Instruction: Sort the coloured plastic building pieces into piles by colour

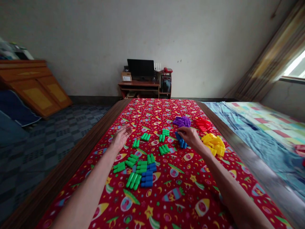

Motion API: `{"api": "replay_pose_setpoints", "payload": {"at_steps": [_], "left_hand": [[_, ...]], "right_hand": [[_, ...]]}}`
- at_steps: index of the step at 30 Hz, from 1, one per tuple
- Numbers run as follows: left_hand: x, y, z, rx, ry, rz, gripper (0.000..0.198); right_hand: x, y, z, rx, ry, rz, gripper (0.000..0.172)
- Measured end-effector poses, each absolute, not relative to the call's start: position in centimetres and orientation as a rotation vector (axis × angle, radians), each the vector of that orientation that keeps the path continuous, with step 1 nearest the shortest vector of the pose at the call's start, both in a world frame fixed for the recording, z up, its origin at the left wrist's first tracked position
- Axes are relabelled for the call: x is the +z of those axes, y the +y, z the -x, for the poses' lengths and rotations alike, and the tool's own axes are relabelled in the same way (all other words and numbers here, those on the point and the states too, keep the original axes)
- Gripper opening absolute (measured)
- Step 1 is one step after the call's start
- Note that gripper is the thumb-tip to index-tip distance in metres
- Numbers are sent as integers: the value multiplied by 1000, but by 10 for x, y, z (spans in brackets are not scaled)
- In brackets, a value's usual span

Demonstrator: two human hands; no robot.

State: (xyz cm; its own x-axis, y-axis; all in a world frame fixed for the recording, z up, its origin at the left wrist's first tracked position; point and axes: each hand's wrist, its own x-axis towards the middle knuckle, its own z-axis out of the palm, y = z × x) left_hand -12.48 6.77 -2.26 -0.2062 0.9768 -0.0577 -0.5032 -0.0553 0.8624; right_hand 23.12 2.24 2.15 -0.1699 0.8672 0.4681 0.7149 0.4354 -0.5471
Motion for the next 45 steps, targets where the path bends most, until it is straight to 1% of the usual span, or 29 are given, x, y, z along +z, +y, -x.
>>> {"api": "replay_pose_setpoints", "payload": {"at_steps": [2, 5, 8, 11, 13, 17, 19, 21, 25, 31, 35, 41, 43, 45], "left_hand": [[-21, 67, 124, 1568, 957, -683, 19], [-21, 66, 124, 1559, 957, -699, 21], [-21, 67, 124, 1550, 956, -712, 22], [-21, 67, 123, 1553, 959, -689, 22], [-20, 67, 122, 1558, 956, -669, 22], [-21, 65, 122, 1557, 953, -690, 23], [-22, 65, 123, 1552, 950, -720, 22], [-23, 66, 123, 1549, 944, -737, 22], [-22, 65, 123, 1549, 935, -720, 22], [-22, 65, 122, 1549, 951, -730, 19], [-23, 65, 124, 1542, 966, -767, 20], [-23, 66, 123, 1546, 969, -765, 18], [-23, 66, 123, 1543, 973, -762, 18], [-23, 67, 123, 1541, 977, -758, 19]], "right_hand": [[17, 24, -241, 210, -1945, 1401, 19], [16, 23, -247, 53, -1937, 1479, 20], [24, 19, -243, -41, -1887, 1432, 21], [33, 9, -222, 80, -1978, 1283, 20], [37, -3, -199, 233, -2186, 1138, 20], [35, -38, -149, 508, -2621, 663, 15], [29, -55, -133, 486, -2739, 492, 20], [22, -67, -125, 393, -2818, 430, 26], [11, -74, -127, 274, -2862, 499, 24], [7, -67, -142, 244, -2817, 852, 23], [16, -64, -147, 449, -2744, 809, 23], [32, -59, -146, 824, -2491, 814, 17], [35, -50, -152, 873, -2410, 818, 17], [38, -37, -165, 839, -2328, 855, 18]]}}
